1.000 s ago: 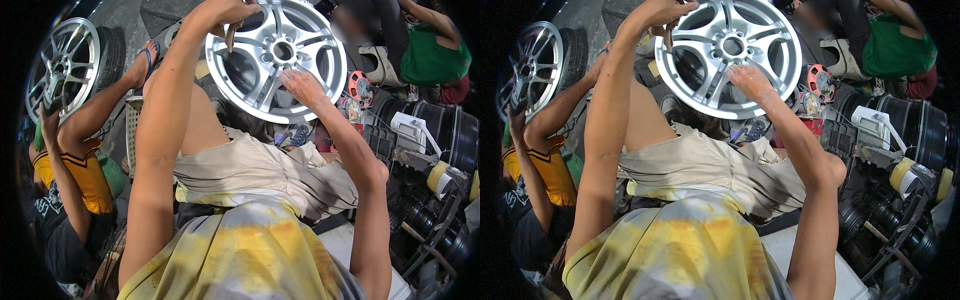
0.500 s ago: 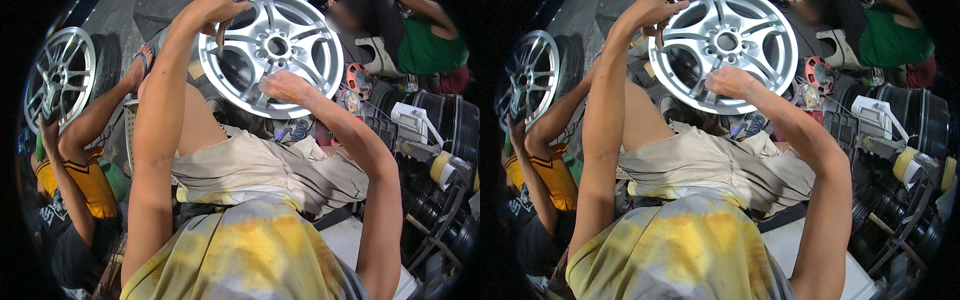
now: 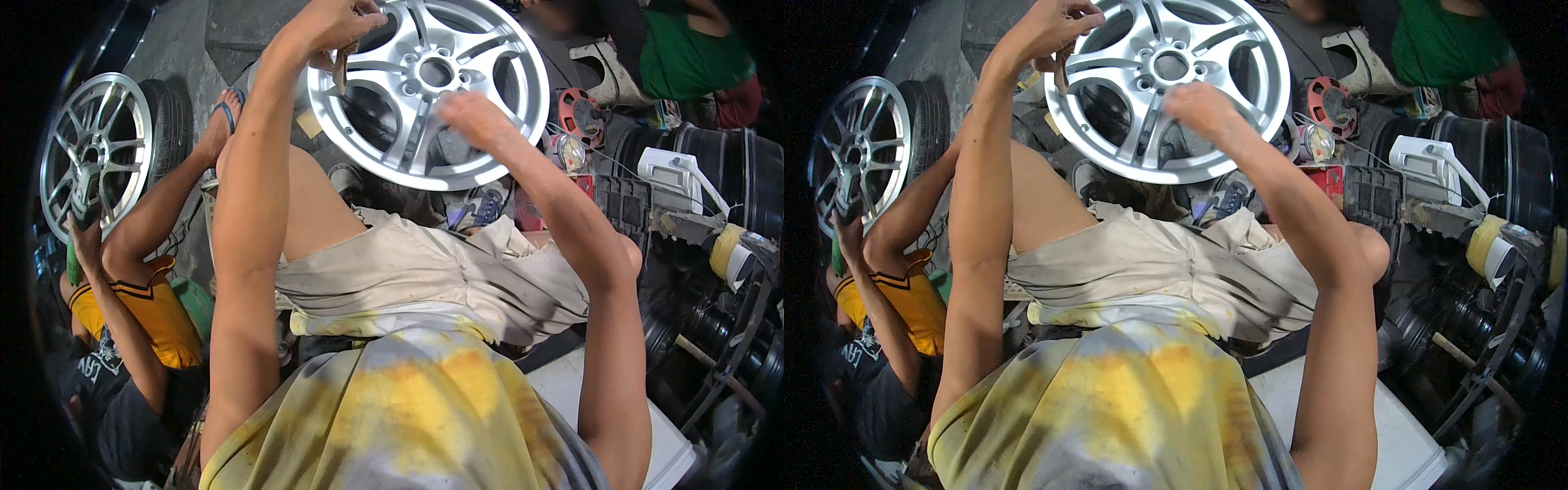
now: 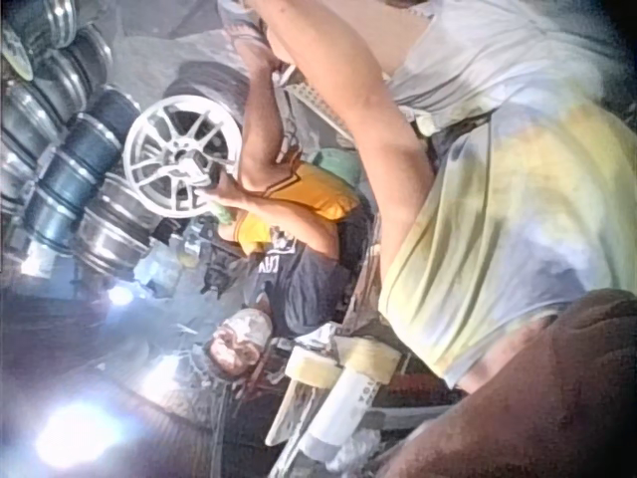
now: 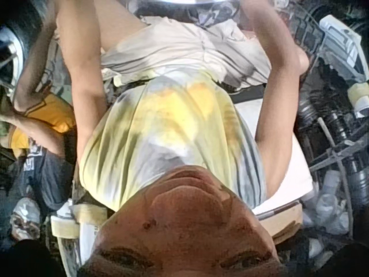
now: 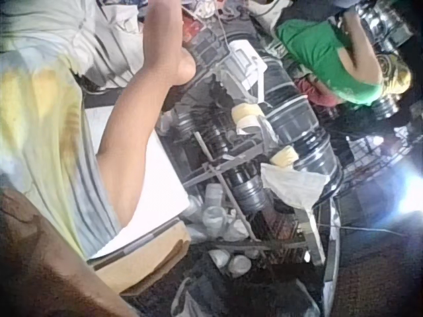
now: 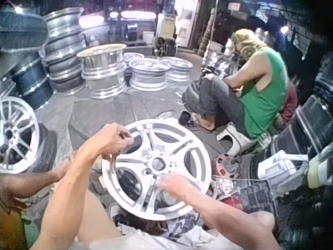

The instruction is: The person sits on the floor and scrubs a silver car wheel with a small brush and a cloth. They apply a substance from a small container to the brush and scrub the wheel's surface, then wipe it with a cloth.

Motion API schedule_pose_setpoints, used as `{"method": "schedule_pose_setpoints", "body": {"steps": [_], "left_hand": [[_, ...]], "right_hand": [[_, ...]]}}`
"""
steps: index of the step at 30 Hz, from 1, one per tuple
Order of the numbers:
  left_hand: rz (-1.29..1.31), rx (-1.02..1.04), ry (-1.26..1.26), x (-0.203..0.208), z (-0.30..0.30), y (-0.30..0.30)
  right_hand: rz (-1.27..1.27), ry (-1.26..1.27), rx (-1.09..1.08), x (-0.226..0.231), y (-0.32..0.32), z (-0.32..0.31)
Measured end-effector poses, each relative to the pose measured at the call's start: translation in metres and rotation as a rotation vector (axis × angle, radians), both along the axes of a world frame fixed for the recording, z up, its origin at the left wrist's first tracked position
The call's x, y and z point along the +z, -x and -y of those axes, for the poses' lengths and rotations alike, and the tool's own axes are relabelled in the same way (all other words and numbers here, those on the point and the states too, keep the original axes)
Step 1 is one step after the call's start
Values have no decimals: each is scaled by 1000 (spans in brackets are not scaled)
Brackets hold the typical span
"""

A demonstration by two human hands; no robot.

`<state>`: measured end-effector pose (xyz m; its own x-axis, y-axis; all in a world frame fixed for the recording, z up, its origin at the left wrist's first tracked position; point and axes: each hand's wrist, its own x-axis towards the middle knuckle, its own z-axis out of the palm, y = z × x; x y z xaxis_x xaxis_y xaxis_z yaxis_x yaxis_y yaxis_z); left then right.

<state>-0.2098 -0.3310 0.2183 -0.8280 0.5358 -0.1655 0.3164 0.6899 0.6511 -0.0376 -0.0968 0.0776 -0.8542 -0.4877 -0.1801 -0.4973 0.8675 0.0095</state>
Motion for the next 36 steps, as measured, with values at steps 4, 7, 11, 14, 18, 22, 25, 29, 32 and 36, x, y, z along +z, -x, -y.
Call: {"method": "schedule_pose_setpoints", "body": {"steps": [4,7,11,14,18,22,25,29,32,36], "left_hand": [[-35,-49,-34,-17,0,8],[-59,-57,-37,-15,9,10],[58,7,-16,13,-3,-9],[27,-29,12,-5,-5,2],[-233,-230,34,-54,12,31],[-247,-226,9,-60,15,36],[-205,-169,-22,-48,9,27],[38,-9,-10,4,1,-3],[5,-39,-29,-5,8,5],[9,-5,-24,-14,20,10]], "right_hand": [[-154,350,-100,3,-29,10],[2,581,-867,34,-57,8],[-284,749,-946,-38,-93,-7],[-230,718,-1037,-36,-81,37],[-181,688,-997,-27,-86,108],[113,517,-791,6,-108,97],[135,740,-674,5,-109,61],[-260,626,-808,20,-76,22],[-467,452,-593,6,-58,5],[-379,277,-316,-13,-66,22]]}}
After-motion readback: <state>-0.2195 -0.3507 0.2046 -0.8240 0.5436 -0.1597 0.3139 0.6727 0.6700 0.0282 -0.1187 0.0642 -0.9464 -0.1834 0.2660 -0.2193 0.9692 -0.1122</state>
